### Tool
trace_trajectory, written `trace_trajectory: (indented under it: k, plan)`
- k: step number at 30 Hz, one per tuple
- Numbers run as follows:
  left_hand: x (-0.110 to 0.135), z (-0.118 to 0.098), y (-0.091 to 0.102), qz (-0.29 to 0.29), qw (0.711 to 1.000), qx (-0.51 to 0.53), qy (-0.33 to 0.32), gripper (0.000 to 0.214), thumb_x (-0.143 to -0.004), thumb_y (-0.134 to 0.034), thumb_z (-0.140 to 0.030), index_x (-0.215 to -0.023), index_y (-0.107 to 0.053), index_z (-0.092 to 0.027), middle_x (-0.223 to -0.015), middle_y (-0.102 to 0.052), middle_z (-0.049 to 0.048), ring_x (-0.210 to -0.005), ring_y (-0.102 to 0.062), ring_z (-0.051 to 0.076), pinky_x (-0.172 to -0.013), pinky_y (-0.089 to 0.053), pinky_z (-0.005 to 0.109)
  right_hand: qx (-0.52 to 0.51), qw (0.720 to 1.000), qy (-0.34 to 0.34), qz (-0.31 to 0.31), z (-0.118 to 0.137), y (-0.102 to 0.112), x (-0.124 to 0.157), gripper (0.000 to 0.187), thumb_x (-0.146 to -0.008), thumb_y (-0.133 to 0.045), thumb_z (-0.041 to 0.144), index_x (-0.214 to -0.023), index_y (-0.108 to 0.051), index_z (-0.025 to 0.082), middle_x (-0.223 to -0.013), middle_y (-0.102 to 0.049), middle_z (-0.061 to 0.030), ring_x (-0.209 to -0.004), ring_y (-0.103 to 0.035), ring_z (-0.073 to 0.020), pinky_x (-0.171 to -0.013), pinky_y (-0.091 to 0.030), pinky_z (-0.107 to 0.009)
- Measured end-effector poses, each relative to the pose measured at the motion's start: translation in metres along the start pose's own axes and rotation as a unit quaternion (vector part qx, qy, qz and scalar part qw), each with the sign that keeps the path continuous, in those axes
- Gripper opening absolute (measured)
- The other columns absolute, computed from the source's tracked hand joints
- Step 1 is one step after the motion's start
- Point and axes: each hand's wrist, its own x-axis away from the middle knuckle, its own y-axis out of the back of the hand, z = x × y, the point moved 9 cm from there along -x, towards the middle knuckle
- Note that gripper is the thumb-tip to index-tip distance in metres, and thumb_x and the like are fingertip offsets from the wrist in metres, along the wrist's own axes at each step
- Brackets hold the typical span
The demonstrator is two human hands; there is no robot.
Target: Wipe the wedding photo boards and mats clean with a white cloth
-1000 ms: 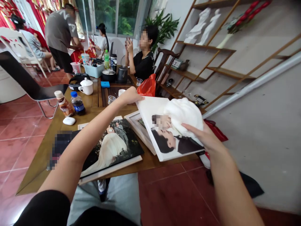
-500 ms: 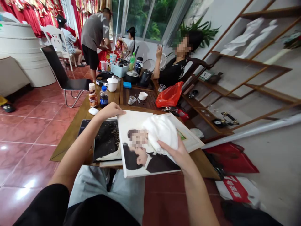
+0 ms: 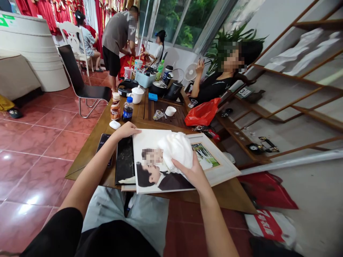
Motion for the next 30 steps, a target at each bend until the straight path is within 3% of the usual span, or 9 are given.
trace_trajectory:
  k: [11, 15, 18, 23, 25, 27, 30]
  plan:
    - [-0.003, 0.006, 0.0, -0.007, 1.0, 0.0, 0.003, 0.034, -0.068, -0.074, -0.045, -0.069, -0.074, -0.012, -0.059, -0.058, -0.0015, -0.064, -0.051, 0.015, -0.065, -0.041, 0.029, 0.119, 0.992, -0.04, -0.018, 0.019, -0.001, 0.013, 0.079, -0.073, -0.073, 0.068, -0.136, -0.049, 0.028, -0.118, -0.073, -0.0115, -0.111, -0.069, -0.0363, -0.088, -0.054, -0.046]
    - [-0.003, 0.008, 0.0, -0.028, 0.997, -0.071, 0.011, 0.033, -0.075, -0.068, -0.046, -0.069, -0.071, -0.014, -0.064, -0.063, 0.0011, -0.068, -0.057, 0.018, -0.067, -0.044, 0.029, 0.175, 0.984, -0.043, -0.009, 0.029, -0.001, 0.017, 0.078, -0.076, -0.068, 0.072, -0.137, -0.049, 0.028, -0.119, -0.073, -0.0133, -0.11, -0.069, -0.039, -0.084, -0.053, -0.045]
    - [0.0, 0.007, 0.001, -0.038, 0.991, -0.125, 0.022, 0.033, -0.082, -0.063, -0.046, -0.079, -0.073, -0.014, -0.079, -0.072, 0.006, -0.079, -0.063, 0.022, -0.074, -0.048, 0.03, 0.227, 0.973, -0.038, 0.012, 0.036, -0.002, 0.019, 0.077, -0.079, -0.064, 0.074, -0.138, -0.049, 0.027, -0.118, -0.074, -0.0139, -0.106, -0.07, -0.0385, -0.081, -0.052, -0.043]
    - [0.015, -0.002, -0.007, -0.042, 0.973, -0.222, 0.043, 0.041, -0.095, -0.052, -0.043, -0.112, -0.073, -0.012, -0.108, -0.075, 0.0147, -0.103, -0.068, 0.03, -0.094, -0.051, 0.036, 0.337, 0.941, 0.034, -0.023, 0.052, 0.001, 0.025, 0.07, -0.085, -0.055, 0.073, -0.133, -0.054, 0.022, -0.122, -0.07, -0.0168, -0.112, -0.066, -0.0393, -0.09, -0.047, -0.05]
    - [0.027, -0.015, -0.004, -0.112, 0.954, -0.276, 0.031, 0.048, -0.099, -0.048, -0.045, -0.125, -0.069, -0.011, -0.119, -0.07, 0.0187, -0.117, -0.063, 0.034, -0.103, -0.048, 0.043, 0.364, 0.926, 0.082, -0.055, 0.058, 0.004, 0.031, 0.066, -0.087, -0.054, 0.071, -0.131, -0.055, 0.021, -0.126, -0.067, -0.0177, -0.119, -0.063, -0.0394, -0.094, -0.046, -0.052]
    - [0.042, -0.033, -0.008, -0.178, 0.934, -0.309, -0.018, 0.052, -0.1, -0.049, -0.044, -0.139, -0.061, -0.012, -0.132, -0.062, 0.0207, -0.129, -0.055, 0.036, -0.111, -0.043, 0.05, 0.372, 0.916, 0.129, -0.077, 0.061, 0.008, 0.038, 0.063, -0.088, -0.053, 0.067, -0.13, -0.055, 0.02, -0.131, -0.065, -0.0174, -0.122, -0.061, -0.0383, -0.097, -0.045, -0.053]
    - [0.056, -0.049, -0.035, -0.14, 0.936, -0.306, -0.104, 0.051, -0.102, -0.049, -0.043, -0.145, -0.056, -0.017, -0.146, -0.053, 0.0175, -0.139, -0.047, 0.033, -0.118, -0.037, 0.051, 0.385, 0.904, 0.17, -0.079, 0.062, 0.017, 0.053, 0.058, -0.089, -0.053, 0.061, -0.131, -0.054, 0.021, -0.135, -0.064, -0.0158, -0.122, -0.061, -0.0373, -0.099, -0.044, -0.055]
